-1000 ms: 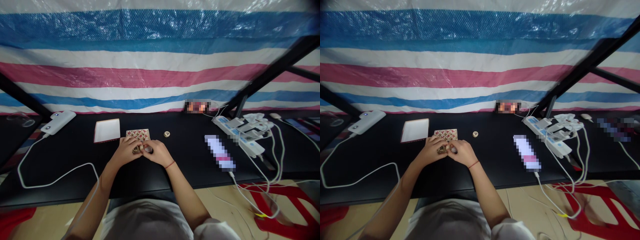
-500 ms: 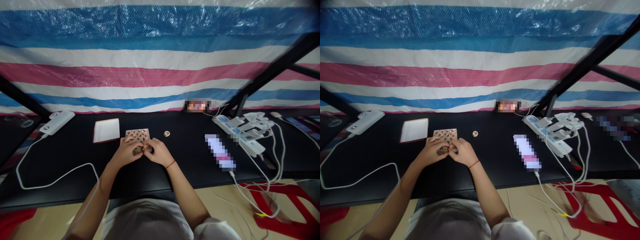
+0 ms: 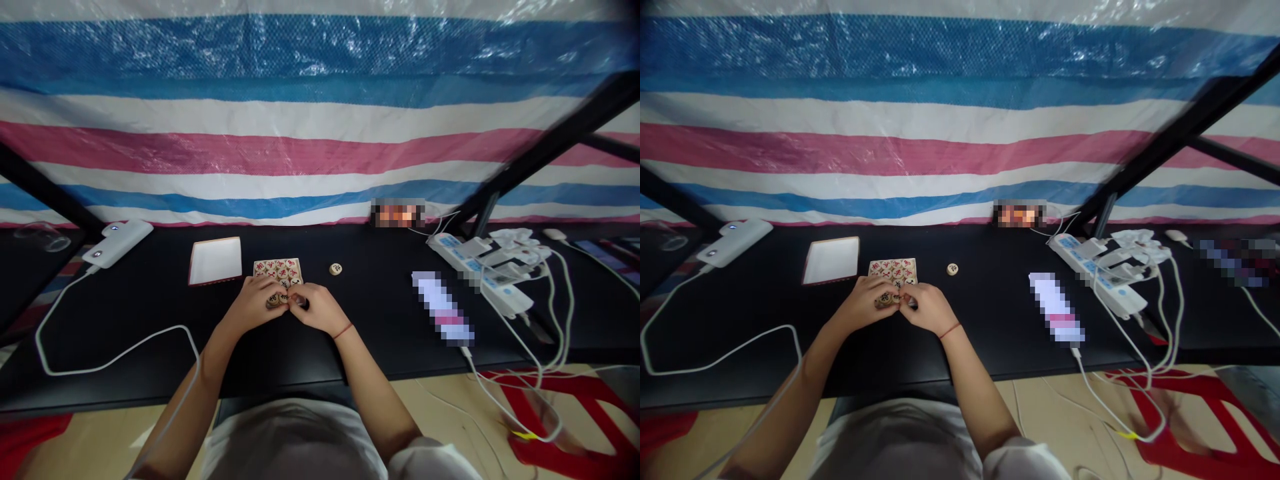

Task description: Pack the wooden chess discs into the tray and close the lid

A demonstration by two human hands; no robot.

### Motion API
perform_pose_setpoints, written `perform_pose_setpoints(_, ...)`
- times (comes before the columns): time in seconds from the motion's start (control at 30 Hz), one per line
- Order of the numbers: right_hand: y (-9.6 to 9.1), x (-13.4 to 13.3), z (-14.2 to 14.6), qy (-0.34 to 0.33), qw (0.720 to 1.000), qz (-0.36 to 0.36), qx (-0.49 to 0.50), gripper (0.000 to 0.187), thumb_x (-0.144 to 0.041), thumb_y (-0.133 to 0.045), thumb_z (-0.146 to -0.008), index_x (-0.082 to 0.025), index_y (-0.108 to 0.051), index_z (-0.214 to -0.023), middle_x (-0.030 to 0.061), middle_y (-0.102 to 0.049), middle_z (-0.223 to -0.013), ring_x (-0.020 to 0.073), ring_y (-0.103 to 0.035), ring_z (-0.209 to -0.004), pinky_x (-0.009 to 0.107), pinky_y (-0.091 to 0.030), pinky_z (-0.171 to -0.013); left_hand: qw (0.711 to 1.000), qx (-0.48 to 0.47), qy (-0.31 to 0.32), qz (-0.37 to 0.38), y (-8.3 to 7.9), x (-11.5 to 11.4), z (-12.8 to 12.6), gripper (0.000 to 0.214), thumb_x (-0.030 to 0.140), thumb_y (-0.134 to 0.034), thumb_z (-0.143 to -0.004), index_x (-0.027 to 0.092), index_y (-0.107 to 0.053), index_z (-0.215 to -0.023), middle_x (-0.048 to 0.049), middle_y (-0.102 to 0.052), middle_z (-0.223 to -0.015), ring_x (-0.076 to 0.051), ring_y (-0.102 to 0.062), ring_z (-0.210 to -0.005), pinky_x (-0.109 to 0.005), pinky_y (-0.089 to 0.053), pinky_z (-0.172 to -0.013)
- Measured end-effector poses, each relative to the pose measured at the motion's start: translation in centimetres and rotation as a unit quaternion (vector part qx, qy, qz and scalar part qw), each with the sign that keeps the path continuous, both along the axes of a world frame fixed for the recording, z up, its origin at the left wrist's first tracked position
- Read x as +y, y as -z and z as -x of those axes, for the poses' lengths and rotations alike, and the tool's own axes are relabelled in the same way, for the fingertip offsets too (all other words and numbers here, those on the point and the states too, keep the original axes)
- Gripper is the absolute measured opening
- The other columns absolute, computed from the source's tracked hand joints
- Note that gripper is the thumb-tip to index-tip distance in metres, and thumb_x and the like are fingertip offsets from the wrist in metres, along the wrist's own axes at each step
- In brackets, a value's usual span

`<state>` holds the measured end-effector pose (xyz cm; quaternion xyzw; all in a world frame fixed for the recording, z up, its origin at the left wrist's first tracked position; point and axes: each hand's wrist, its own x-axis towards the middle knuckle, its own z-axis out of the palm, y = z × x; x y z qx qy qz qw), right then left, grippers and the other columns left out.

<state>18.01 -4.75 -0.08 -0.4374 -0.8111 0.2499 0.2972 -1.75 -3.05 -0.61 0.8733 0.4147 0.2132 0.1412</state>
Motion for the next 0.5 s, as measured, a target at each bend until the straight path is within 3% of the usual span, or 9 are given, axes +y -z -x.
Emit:
perform_pose_setpoints(0.13, -0.2, 0.4, -0.8, 0.011, 0.998, 0.008, 0.06, 0.013, -0.017, -0.053, -0.083, -0.02, -0.066, -0.086, -0.0003, -0.066, -0.077, 0.012, -0.059, -0.066, 0.023, -0.045, -0.067, 1.0, -0.002, 0.002, -0.005, -0.1, -0.1, 0.0, 0.012, 0.035, -0.064, -0.083, 0.025, -0.066, -0.089, 0.0011, -0.068, -0.093, -0.017, -0.06, -0.093, -0.033, -0.034, -0.083)
perform_pose_setpoints(0.23, -0.2, 1.2, -2.4, 0.145, 0.985, -0.042, 0.085, 0.017, -0.023, -0.05, -0.085, -0.02, -0.066, -0.089, 0.0031, -0.066, -0.083, 0.0147, -0.06, -0.07, 0.026, -0.048, -0.069, 1.0, -0.001, 0.002, -0.016, -0.2, -0.2, -0.1, 0.011, 0.035, -0.065, -0.083, 0.025, -0.066, -0.087, 0.0014, -0.069, -0.093, -0.017, -0.06, -0.093, -0.033, -0.033, -0.084)
perform_pose_setpoints(0.33, 0.7, 2.1, -4.4, 0.295, 0.95, -0.086, 0.047, 0.023, -0.027, -0.052, -0.082, -0.019, -0.066, -0.099, 0.0096, -0.062, -0.101, 0.0207, -0.061, -0.087, 0.033, -0.05, -0.082, 0.999, 0.003, -0.003, -0.035, -0.2, -0.3, -0.2, 0.011, 0.035, -0.064, -0.082, 0.025, -0.067, -0.087, -0.0004, -0.068, -0.095, -0.018, -0.059, -0.094, -0.034, -0.033, -0.084)
perform_pose_setpoints(0.4, 1.6, 2.5, -5.4, 0.34, 0.938, -0.065, 0.006, 0.036, -0.03, -0.058, -0.076, -0.017, -0.065, -0.109, 0.0131, -0.057, -0.112, 0.0244, -0.061, -0.095, 0.038, -0.05, -0.086, 0.998, 0.003, -0.006, -0.057, -0.4, -0.4, -0.4, 0.016, 0.036, -0.064, -0.082, 0.026, -0.068, -0.094, -0.0021, -0.067, -0.102, -0.021, -0.057, -0.098, -0.036, -0.033, -0.086)
perform_pose_setpoints(0.5, 3.0, 2.9, -6.2, 0.339, 0.94, -0.022, -0.034, 0.045, -0.03, -0.06, -0.074, -0.016, -0.062, -0.117, 0.0139, -0.056, -0.116, 0.0267, -0.061, -0.099, 0.041, -0.05, -0.088, 0.996, 0.012, 0.002, -0.083, -0.5, -0.6, -0.8, 0.024, 0.039, -0.062, -0.083, 0.03, -0.068, -0.105, -0.0034, -0.064, -0.112, -0.024, -0.052, -0.108, -0.039, -0.032, -0.09)
